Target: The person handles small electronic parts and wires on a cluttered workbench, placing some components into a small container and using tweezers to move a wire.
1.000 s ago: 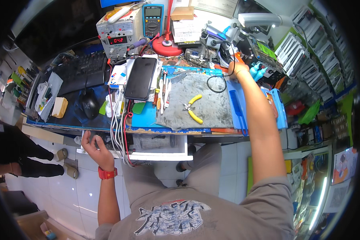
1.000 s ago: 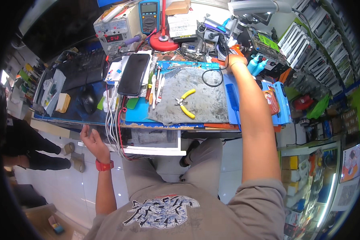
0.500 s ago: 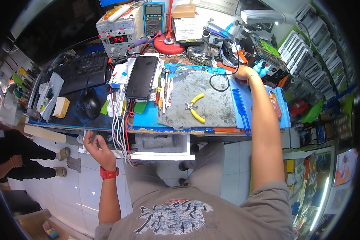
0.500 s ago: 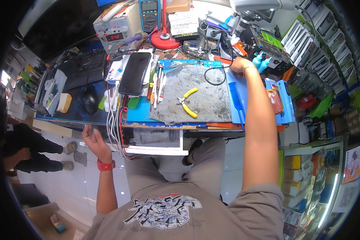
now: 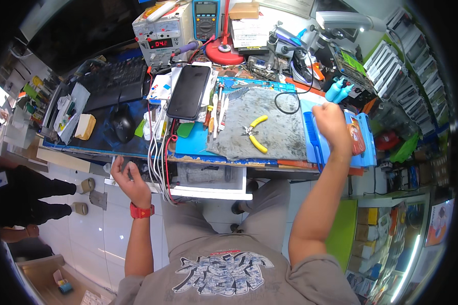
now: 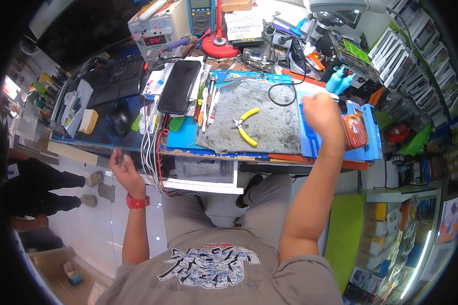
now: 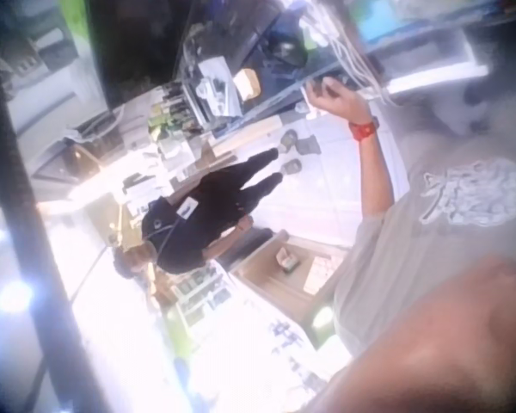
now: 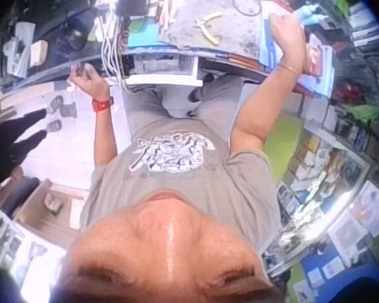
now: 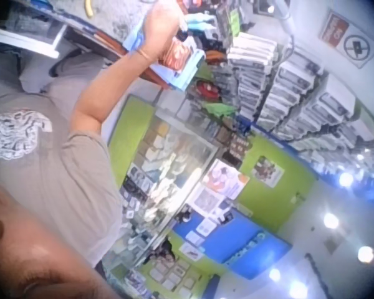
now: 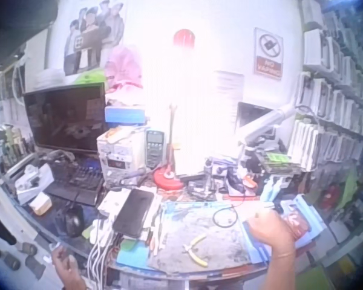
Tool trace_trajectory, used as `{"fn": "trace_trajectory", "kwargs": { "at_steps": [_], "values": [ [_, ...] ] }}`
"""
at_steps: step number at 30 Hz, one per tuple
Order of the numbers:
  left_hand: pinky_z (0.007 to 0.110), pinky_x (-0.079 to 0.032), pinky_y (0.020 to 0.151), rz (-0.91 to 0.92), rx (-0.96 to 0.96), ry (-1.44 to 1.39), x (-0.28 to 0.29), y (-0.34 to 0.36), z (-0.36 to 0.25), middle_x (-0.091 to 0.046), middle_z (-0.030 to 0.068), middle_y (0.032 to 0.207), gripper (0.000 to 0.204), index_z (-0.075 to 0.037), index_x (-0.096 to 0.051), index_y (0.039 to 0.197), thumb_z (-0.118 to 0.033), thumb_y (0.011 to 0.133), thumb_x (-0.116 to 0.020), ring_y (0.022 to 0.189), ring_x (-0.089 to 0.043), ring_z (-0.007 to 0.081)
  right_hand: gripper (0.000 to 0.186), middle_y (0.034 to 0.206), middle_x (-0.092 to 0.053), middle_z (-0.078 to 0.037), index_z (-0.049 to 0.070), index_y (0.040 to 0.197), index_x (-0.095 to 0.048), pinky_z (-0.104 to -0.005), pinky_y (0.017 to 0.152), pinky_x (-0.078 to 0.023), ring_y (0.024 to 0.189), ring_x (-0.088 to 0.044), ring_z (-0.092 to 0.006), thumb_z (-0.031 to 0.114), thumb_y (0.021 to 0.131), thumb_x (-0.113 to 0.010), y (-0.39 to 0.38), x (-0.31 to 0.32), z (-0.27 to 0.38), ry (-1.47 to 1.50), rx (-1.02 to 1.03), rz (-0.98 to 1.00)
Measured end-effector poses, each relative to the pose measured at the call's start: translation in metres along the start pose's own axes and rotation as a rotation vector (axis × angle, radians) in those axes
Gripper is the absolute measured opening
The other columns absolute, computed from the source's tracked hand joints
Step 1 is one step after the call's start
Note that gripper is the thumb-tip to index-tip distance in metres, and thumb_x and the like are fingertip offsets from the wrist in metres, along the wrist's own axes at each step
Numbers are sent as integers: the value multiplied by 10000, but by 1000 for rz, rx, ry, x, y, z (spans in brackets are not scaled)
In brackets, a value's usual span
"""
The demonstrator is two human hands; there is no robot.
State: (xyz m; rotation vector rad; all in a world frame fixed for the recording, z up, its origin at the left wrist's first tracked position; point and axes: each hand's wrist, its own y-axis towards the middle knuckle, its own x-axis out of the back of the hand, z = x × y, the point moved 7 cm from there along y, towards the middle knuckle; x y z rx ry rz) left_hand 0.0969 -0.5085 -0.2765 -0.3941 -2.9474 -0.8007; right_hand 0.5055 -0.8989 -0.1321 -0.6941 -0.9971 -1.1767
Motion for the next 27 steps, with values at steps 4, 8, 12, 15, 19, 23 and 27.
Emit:
{"fn": "trace_trajectory", "kwargs": {
  "at_steps": [4,8,12,15,19,23,27],
  "values": [
    [385,-451,1057,23,-6,-5,-8,-1,4,-467,183,1419,397,37,-441,1401,-101,1049,-563,1314,-495,276,428,938,-700,-309,-54,829,-709,-494,819,-552,904,-705,-441,358,901,-619,-45,-59,94,57,174,186],
    [392,-449,1060,-2,6,-8,-4,1,5,-472,187,1416,395,40,-443,1398,-99,1048,-565,1316,-495,279,372,977,-718,-286,-40,846,-728,-503,844,-555,947,-703,-444,311,897,-615,-39,-121,161,77,230,339],
    [396,-446,1061,-9,35,1,-6,2,7,-475,191,1415,398,45,-440,1400,-95,1048,-562,1312,-500,279,331,859,-696,-293,-58,830,-693,-530,805,-530,844,-686,-463,256,893,-610,-38,-132,181,151,326,214],
    [395,-446,1060,-10,47,14,-5,2,6,-475,188,1415,397,46,-441,1400,-97,1049,-560,1307,-504,277,282,921,-704,-257,-27,893,-695,-525,800,-527,882,-684,-442,245,916,-627,-65,-114,170,168,361,98],
    [377,-423,1111,53,24,25,-10,-1,5,-466,209,1451,413,55,-407,1423,-145,1083,-531,1363,-479,271,162,961,-659,-180,24,963,-645,-499,738,-537,866,-672,-400,180,921,-660,-115,-87,116,196,472,-65],
    [379,-460,1047,5,21,7,-3,-2,11,-484,164,1380,375,36,-457,1384,-121,1061,-562,1271,-520,263,148,966,-647,-183,30,918,-632,-479,742,-542,861,-654,-390,163,898,-694,-129,-84,97,178,554,-153],
    [385,-459,1043,-7,16,21,-5,1,10,-484,163,1383,366,29,-468,1368,-132,1058,-577,1270,-525,263,153,974,-653,-203,9,905,-641,-493,763,-546,884,-663,-403,154,897,-686,-81,-93,130,174,618,-186]
  ]
}}
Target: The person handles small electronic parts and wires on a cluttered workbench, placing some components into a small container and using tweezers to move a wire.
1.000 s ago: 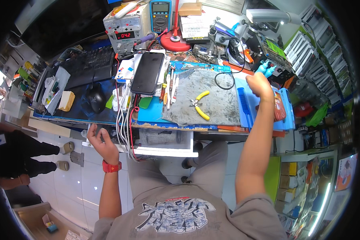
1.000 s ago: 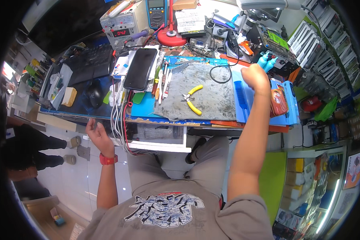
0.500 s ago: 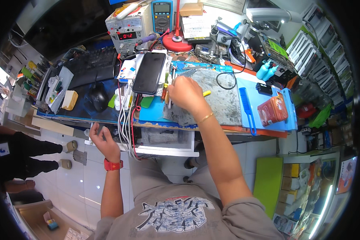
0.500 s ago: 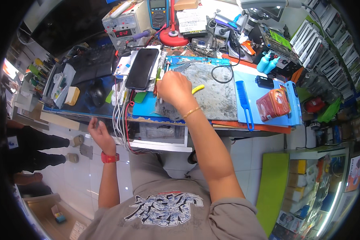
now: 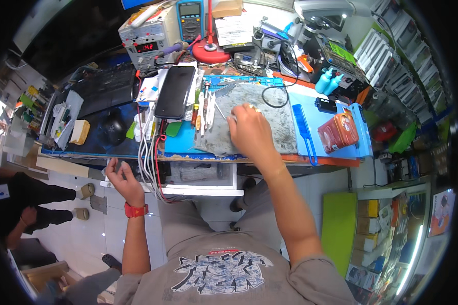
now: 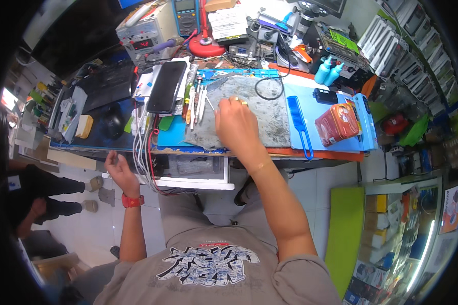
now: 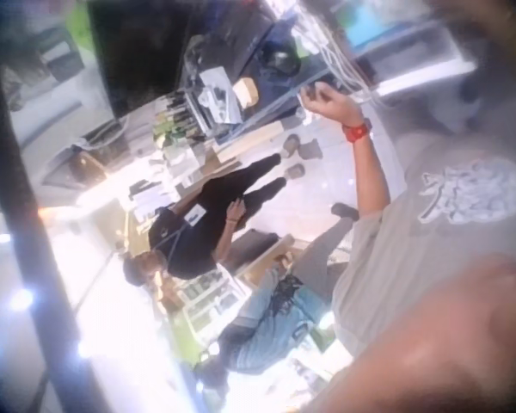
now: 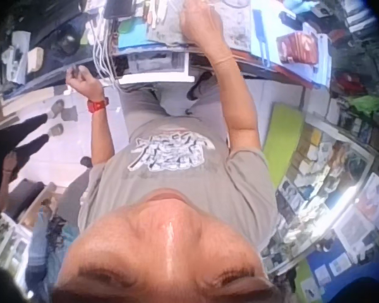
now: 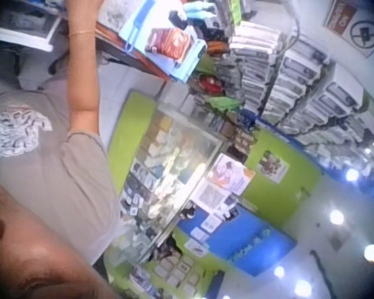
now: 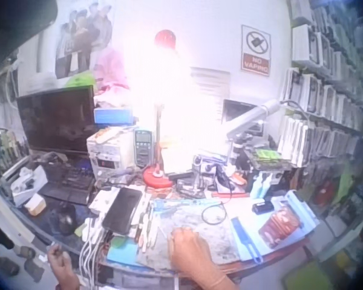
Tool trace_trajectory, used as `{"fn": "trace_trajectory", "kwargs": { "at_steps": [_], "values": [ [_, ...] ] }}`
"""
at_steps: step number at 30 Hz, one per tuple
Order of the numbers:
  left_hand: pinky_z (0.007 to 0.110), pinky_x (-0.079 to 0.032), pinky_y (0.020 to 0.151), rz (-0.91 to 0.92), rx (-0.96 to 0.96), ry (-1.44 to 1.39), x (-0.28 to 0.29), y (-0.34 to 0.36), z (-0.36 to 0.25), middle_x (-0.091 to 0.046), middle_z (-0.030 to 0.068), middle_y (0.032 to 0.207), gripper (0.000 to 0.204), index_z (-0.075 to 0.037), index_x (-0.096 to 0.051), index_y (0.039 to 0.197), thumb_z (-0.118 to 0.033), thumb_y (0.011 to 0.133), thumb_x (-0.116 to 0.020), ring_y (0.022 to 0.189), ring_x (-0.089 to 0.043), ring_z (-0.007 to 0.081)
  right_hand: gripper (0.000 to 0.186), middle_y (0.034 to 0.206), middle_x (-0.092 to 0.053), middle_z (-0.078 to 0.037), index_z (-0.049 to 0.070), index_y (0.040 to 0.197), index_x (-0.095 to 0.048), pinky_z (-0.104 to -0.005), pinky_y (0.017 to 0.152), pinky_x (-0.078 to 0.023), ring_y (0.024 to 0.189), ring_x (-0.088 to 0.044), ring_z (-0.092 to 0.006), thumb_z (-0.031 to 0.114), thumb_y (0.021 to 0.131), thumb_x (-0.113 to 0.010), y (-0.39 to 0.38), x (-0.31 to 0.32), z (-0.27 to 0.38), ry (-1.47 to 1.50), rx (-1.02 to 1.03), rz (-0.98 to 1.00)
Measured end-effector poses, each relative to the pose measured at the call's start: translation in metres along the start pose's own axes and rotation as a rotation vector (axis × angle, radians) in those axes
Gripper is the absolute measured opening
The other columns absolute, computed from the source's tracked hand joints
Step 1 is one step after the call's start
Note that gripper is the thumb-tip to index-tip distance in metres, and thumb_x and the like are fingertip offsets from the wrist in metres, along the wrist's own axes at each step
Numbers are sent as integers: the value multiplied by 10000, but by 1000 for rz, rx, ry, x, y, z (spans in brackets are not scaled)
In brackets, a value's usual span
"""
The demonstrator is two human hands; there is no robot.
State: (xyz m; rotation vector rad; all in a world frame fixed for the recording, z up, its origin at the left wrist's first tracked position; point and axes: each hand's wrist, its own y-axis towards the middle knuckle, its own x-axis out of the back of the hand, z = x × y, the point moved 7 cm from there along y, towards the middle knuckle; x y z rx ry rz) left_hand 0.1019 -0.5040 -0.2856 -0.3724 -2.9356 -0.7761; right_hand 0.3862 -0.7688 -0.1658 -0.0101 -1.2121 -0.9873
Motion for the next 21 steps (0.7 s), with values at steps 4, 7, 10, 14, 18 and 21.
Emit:
{"fn": "trace_trajectory", "kwargs": {
  "at_steps": [4,7,10,14,18,21],
  "values": [
    [395,-451,1049,-2,21,-24,-5,1,0,-490,158,1387,371,22,-472,1369,-133,1052,-585,1305,-514,268,104,947,-688,-245,-19,917,-665,-519,772,-555,887,-685,-444,67,866,-639,44,-41,-11,-54,-59,84],
    [393,-455,1045,-9,13,15,-5,1,-6,-493,158,1382,381,27,-468,1376,-129,1049,-585,1305,-513,269,88,909,-702,-262,-28,877,-663,-523,748,-573,863,-702,-455,24,823,-618,53,-56,3,-97,-74,143],
    [388,-459,1041,0,-1,47,-1,2,-8,-493,162,1381,386,32,-466,1381,-126,1048,-583,1304,-515,272,94,874,-702,-280,-34,867,-658,-543,745,-564,833,-697,-474,22,814,-604,57,-63,10,-72,-132,125],
    [380,-467,1035,11,7,69,0,0,-10,-491,168,1386,381,33,-470,1378,-125,1049,-580,1304,-517,273,117,863,-697,-302,-46,864,-659,-547,772,-553,838,-690,-490,59,824,-627,59,-72,4,-10,-157,88],
    [379,-468,1037,0,0,-12,-7,-1,-6,-499,171,1386,375,38,-476,1372,-125,1051,-580,1292,-524,268,138,869,-701,-310,-61,899,-687,-542,766,-563,839,-700,-475,60,842,-651,67,-65,-6,158,-258,55],
    [385,-466,1041,-6,51,13,2,0,0,-503,167,1378,376,35,-475,1373,-136,1055,-581,1280,-528,262,148,877,-712,-280,-34,880,-684,-552,784,-555,859,-699,-469,113,868,-675,66,-66,9,140,-201,97]
  ]
}}
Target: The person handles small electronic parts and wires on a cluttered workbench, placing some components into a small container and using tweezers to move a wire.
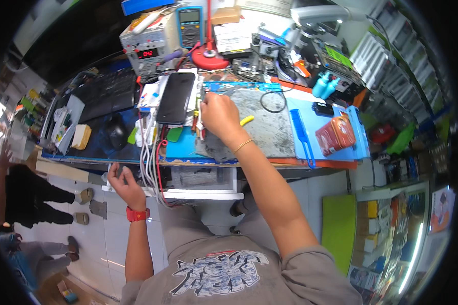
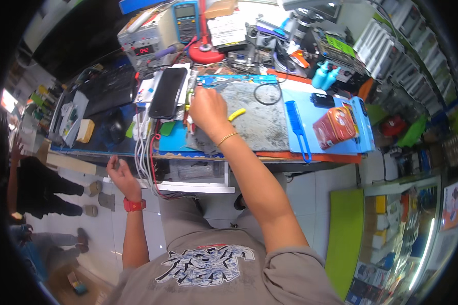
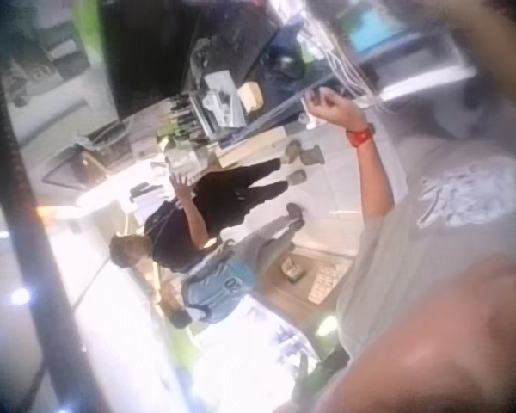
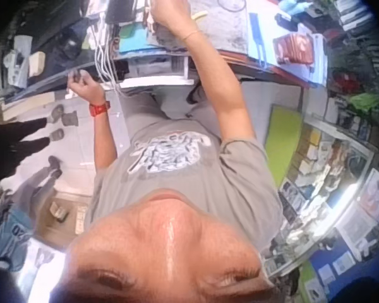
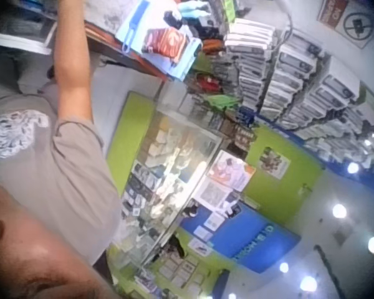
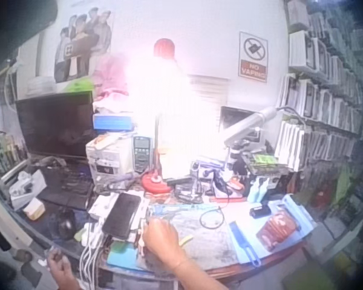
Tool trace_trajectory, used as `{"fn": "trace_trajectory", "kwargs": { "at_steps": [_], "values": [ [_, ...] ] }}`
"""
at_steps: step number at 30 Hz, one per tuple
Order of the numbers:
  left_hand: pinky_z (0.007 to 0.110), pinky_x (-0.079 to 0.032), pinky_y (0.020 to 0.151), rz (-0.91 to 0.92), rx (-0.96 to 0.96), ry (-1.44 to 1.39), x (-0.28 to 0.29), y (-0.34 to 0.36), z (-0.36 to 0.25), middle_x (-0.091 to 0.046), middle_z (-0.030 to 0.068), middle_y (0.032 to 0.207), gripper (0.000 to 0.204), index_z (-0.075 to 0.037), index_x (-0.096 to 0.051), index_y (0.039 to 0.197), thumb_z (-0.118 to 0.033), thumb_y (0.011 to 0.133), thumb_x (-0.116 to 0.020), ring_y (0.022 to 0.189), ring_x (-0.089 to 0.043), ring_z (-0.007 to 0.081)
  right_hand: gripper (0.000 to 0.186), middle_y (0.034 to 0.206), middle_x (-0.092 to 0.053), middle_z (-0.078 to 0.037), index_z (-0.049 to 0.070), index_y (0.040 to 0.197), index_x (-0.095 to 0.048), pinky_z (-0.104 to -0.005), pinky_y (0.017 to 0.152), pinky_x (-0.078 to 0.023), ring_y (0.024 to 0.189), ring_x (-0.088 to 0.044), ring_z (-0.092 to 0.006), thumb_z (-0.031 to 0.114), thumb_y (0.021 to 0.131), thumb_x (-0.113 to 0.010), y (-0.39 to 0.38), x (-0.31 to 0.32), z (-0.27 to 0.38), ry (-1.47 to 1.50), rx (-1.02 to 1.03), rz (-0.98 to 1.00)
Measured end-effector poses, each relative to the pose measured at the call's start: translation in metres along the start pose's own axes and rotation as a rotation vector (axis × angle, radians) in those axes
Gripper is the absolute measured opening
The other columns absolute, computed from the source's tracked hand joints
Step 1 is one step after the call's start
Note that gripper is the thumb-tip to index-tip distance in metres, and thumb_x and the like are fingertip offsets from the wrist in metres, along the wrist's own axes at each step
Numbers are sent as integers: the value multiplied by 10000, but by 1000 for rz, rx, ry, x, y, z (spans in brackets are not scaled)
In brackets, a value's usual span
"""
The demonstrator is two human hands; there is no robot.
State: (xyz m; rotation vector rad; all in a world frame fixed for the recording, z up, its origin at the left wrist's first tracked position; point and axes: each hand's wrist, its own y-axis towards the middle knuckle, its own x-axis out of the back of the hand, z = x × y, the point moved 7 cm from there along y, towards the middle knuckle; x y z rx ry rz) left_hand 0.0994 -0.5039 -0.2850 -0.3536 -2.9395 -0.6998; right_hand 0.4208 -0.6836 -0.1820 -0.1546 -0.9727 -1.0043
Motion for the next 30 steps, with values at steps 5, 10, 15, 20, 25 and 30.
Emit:
{"fn": "trace_trajectory", "kwargs": {
  "at_steps": [5,10,15,20,25,30],
  "values": [
    [356,-423,1099,50,18,-12,-8,-1,-2,-481,191,1423,399,43,-427,1409,-152,1081,-544,1345,-488,252,186,920,-685,-228,-11,933,-671,-489,819,-526,910,-664,-414,170,904,-704,-28,25,-13,31,91,-92],
    [359,-414,1112,55,14,-29,-11,0,-1,-479,195,1429,403,49,-426,1407,-154,1081,-545,1351,-484,254,233,1024,-692,-220,-5,1007,-667,-497,826,-544,937,-678,-416,185,889,-732,-89,101,-21,-48,211,-192],
    [368,-407,1121,37,-16,11,3,1,-3,-477,200,1440,400,48,-425,1409,-150,1082,-540,1353,-485,262,525,1207,-652,-230,-14,1252,-598,-499,1033,-452,1162,-600,-414,274,861,-797,-136,231,-64,-464,-15,-447],
    [431,-396,1133,-44,-345,188,1,-8,-66,-463,198,1407,410,51,-414,1403,-72,1042,-564,1344,-481,316,657,1216,-640,-240,-10,1311,-521,-495,1045,-445,1176,-592,-420,301,824,-833,-139,276,-153,-680,-186,-316],
    [478,-343,1176,227,-702,-25,-42,-54,-168,-458,223,1437,479,54,-427,1401,-151,1011,-615,1358,-466,362,628,1188,-642,-216,10,1236,-521,-482,997,-474,1147,-602,-398,269,775,-859,-131,284,-175,-398,-425,-268],
    [465,-405,1111,833,-666,-77,-136,-97,-234,-481,265,1416,780,55,-423,1437,-231,840,-836,1319,-499,394,687,1202,-632,-177,66,1283,-521,-473,958,-486,1118,-608,-382,254,731,-884,-115,262,-93,-277,3,-206]
  ]
}}
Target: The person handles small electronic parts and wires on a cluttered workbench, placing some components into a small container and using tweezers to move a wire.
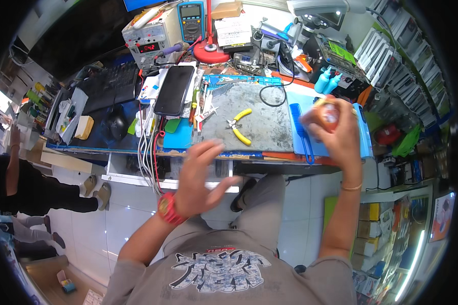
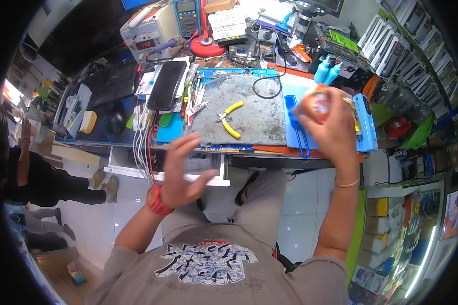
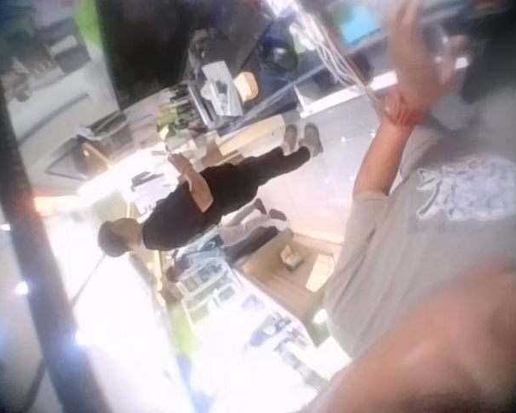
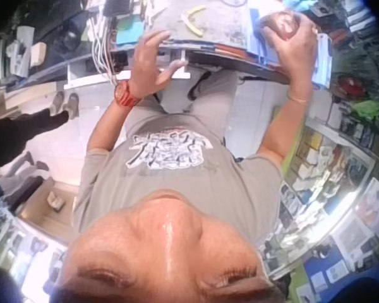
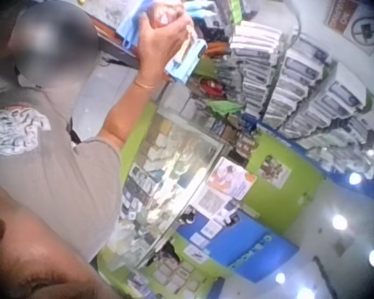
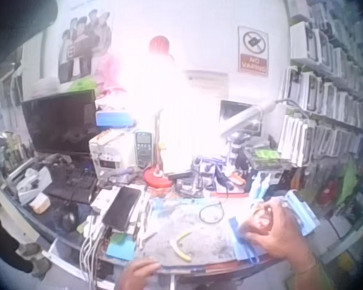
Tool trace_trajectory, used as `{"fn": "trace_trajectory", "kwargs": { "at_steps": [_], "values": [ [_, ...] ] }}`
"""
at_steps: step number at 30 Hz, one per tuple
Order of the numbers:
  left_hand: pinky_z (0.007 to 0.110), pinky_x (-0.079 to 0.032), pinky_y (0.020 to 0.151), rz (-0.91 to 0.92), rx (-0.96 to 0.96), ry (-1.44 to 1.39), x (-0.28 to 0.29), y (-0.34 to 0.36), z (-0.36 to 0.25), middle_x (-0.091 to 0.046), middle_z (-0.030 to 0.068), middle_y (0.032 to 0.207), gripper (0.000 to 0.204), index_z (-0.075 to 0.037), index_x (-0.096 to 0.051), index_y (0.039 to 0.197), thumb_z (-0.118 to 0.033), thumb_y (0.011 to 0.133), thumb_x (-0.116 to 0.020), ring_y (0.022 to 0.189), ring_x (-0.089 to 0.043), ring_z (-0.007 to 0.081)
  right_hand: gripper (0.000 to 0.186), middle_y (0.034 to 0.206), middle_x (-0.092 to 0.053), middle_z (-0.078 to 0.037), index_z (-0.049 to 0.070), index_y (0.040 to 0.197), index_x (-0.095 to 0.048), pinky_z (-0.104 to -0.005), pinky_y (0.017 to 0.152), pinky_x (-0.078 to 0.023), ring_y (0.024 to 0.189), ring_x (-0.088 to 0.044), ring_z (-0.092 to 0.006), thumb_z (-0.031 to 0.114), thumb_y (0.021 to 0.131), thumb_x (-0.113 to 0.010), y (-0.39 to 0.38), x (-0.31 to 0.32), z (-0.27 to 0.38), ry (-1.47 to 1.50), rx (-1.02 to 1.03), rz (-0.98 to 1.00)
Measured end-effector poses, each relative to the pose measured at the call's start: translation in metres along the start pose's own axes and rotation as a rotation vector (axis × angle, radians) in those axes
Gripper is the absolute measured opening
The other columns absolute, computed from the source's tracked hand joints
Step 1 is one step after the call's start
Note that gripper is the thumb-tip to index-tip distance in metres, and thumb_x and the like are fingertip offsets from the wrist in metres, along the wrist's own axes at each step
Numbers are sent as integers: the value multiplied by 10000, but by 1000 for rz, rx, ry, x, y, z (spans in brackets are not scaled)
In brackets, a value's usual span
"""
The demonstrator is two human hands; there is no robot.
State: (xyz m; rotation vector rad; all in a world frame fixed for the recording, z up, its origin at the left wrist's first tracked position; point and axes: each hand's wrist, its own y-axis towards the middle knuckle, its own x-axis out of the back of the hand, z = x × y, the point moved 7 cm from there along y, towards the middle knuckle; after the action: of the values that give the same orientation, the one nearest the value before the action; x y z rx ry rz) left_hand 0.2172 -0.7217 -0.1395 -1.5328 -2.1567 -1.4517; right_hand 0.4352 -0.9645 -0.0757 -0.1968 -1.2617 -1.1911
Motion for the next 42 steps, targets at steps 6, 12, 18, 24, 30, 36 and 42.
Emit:
{"fn": "trace_trajectory", "kwargs": {
  "at_steps": [6,12,18,24,30,36,42],
  "values": [
    [470,-418,1118,80,106,-63,-103,87,40,-513,291,1404,1009,78,-316,1503,-241,743,-897,1324,-507,450,742,1156,-663,-218,39,1312,-554,-474,936,-495,1085,-628,-421,254,686,-890,16,-65,63,232,281,386],
    [474,-451,1043,225,234,-251,-116,99,76,-602,216,1275,885,7,-464,1411,-229,686,-914,1216,-570,401,720,1220,-658,-214,35,1299,-570,-458,978,-487,1128,-623,-419,213,679,-890,24,-86,55,335,362,436],
    [455,-466,994,189,132,-176,-114,103,69,-619,177,1173,817,-24,-518,1316,-265,658,-937,1147,-586,392,698,1218,-638,-98,47,1370,-548,-351,1006,-470,1115,-595,-193,197,771,-873,45,-47,25,774,73,249],
    [539,-354,1128,234,205,-67,-110,97,79,-597,189,1231,924,-7,-481,1357,-362,641,-944,1213,-554,412,701,1220,-636,-193,20,1394,-491,-416,1030,-471,1194,-610,-318,444,907,-764,31,3,-23,232,-35,127],
    [568,-271,1208,-23,68,-6,-70,69,17,-432,292,1492,1053,75,-363,1477,-477,748,-885,1439,-392,455,573,1218,-645,-220,3,1354,-512,-438,926,-510,1091,-642,-410,369,962,-712,-54,-32,-125,-361,-159,7],
    [529,-476,992,-124,-5,-26,-11,-66,13,-624,174,1152,609,3,-570,1282,-362,864,-819,1054,-615,344,183,987,-696,-164,-23,1013,-707,-414,847,-521,930,-678,-304,149,964,-672,59,-32,39,303,3,221],
    [475,-513,924,-2,286,199,-36,-115,60,-644,122,1102,478,-42,-636,1197,-392,897,-762,989,-628,324,120,900,-695,-221,-32,896,-707,-505,815,-543,939,-693,-393,63,874,-636,163,-194,127,-148,671,460]
  ]
}}
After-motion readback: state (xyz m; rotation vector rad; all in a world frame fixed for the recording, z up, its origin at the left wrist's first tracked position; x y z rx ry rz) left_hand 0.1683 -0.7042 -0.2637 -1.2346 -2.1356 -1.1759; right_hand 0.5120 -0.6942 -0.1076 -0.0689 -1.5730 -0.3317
